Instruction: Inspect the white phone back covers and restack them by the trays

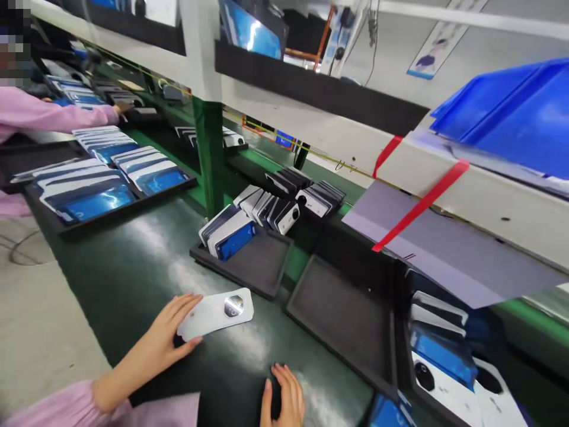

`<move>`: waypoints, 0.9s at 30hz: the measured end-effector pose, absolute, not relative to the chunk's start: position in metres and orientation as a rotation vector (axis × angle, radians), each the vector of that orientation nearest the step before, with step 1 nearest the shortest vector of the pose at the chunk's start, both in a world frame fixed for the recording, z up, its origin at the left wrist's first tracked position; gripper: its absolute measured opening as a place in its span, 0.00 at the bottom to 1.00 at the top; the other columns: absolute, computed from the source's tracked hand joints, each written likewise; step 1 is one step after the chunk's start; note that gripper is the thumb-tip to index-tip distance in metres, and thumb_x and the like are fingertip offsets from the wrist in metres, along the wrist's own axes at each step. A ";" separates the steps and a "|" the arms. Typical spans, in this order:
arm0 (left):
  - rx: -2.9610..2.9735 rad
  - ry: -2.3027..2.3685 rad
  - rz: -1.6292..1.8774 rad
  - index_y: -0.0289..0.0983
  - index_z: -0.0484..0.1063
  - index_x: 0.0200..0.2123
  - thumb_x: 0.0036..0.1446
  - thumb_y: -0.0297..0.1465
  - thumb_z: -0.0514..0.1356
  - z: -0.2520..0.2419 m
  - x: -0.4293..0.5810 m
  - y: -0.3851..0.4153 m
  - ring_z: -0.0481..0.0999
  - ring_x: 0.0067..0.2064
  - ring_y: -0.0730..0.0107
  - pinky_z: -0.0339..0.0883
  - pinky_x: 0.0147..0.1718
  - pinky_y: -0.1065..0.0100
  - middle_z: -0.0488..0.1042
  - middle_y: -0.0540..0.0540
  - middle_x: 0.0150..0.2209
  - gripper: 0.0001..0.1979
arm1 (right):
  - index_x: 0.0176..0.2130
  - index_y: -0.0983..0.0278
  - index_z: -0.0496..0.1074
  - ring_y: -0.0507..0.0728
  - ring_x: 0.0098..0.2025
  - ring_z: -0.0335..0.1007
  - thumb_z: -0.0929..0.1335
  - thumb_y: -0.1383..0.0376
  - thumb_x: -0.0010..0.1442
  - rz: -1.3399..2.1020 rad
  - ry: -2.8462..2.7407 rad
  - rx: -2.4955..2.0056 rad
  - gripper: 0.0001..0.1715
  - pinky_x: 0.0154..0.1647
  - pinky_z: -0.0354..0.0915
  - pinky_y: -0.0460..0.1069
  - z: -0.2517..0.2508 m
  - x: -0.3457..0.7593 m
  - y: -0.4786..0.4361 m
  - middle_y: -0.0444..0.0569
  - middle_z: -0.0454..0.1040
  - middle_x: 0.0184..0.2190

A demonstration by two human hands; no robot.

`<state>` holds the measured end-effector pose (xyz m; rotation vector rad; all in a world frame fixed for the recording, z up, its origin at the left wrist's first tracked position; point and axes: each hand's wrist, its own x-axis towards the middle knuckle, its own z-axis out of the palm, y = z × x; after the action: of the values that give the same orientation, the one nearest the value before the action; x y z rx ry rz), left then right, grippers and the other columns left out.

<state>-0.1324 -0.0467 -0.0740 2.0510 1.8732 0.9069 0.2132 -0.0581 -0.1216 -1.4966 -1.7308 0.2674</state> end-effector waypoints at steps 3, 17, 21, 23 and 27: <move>2.039 1.835 0.705 0.40 0.69 0.70 0.69 0.42 0.70 -0.063 -0.112 -0.009 0.70 0.71 0.35 0.65 0.67 0.30 0.69 0.35 0.72 0.31 | 0.46 0.63 0.81 0.62 0.51 0.83 0.71 0.56 0.76 0.337 -1.696 -1.487 0.14 0.55 0.76 0.62 -0.113 0.212 -0.047 0.49 0.85 0.45; 1.680 1.477 0.419 0.40 0.70 0.57 0.49 0.27 0.75 0.046 -0.103 0.038 0.84 0.55 0.36 0.77 0.54 0.43 0.82 0.36 0.55 0.33 | 0.57 0.62 0.76 0.54 0.26 0.72 0.65 0.36 0.72 0.713 -1.231 -1.490 0.36 0.27 0.69 0.50 -0.035 0.138 -0.028 0.48 0.82 0.38; 1.613 1.357 0.530 0.43 0.67 0.60 0.52 0.43 0.79 0.090 -0.077 0.057 0.84 0.55 0.35 0.76 0.50 0.49 0.82 0.35 0.58 0.37 | 0.64 0.58 0.77 0.58 0.27 0.78 0.65 0.37 0.73 0.808 -1.057 -1.502 0.37 0.28 0.75 0.50 0.011 0.099 0.002 0.50 0.86 0.36; 1.592 1.252 0.602 0.44 0.65 0.63 0.66 0.50 0.68 0.104 -0.069 0.068 0.85 0.54 0.43 0.77 0.49 0.54 0.83 0.38 0.58 0.29 | 0.64 0.58 0.79 0.60 0.30 0.82 0.65 0.42 0.75 0.792 -0.946 -1.545 0.33 0.30 0.77 0.50 0.036 0.095 0.022 0.51 0.87 0.37; 1.278 0.897 0.786 0.44 0.75 0.56 0.74 0.59 0.53 0.119 -0.072 0.093 0.85 0.45 0.55 0.75 0.47 0.62 0.85 0.41 0.52 0.28 | 0.58 0.56 0.85 0.67 0.50 0.85 0.67 0.34 0.69 0.750 -0.802 -1.589 0.39 0.45 0.81 0.52 0.077 0.094 0.051 0.53 0.88 0.54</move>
<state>-0.0723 0.0931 0.1191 1.2778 0.8972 0.7863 0.0937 0.0509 0.0769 -1.5887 -0.8016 0.7501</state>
